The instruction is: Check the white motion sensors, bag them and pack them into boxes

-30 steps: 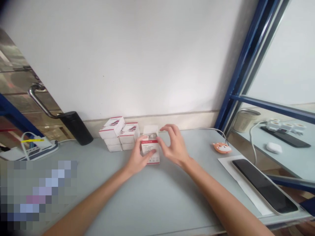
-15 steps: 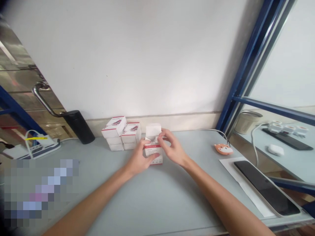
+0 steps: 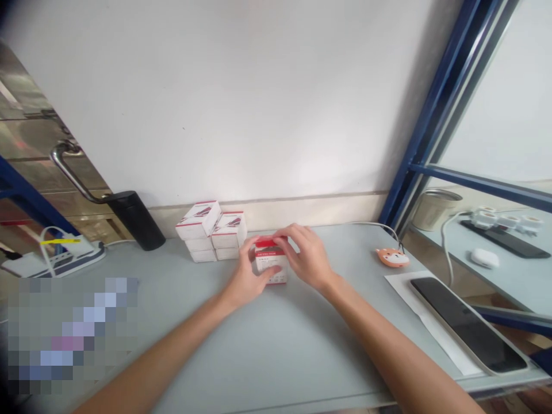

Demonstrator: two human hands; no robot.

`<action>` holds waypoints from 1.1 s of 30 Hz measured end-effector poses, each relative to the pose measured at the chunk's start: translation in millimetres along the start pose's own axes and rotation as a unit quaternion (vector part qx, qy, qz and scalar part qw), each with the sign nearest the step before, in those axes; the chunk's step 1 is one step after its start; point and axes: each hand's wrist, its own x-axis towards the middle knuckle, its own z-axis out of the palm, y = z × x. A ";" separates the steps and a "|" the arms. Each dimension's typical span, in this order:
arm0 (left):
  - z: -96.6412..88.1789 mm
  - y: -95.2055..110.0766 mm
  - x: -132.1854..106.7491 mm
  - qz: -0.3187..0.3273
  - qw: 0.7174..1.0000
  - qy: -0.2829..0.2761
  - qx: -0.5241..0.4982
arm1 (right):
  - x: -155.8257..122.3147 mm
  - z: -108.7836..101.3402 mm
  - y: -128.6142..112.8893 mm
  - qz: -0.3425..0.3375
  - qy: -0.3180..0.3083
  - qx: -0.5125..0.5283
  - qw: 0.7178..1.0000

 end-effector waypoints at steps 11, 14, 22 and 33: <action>-9.0 3.0 14.0 -0.051 0.996 0.063 -0.043 | -6.9 1.8 9.7 0.079 -0.126 0.114 0.982; -14.5 9.0 22.6 -0.124 0.975 0.175 -0.053 | -14.2 13.7 12.9 0.149 -0.183 0.183 0.954; -61.8 9.3 41.7 0.000 0.958 0.205 0.202 | -11.8 17.7 4.6 0.140 0.027 0.090 0.986; -145.4 -66.7 39.0 -0.275 0.870 0.387 -0.133 | 4.8 8.0 16.1 -0.051 0.049 -0.137 0.988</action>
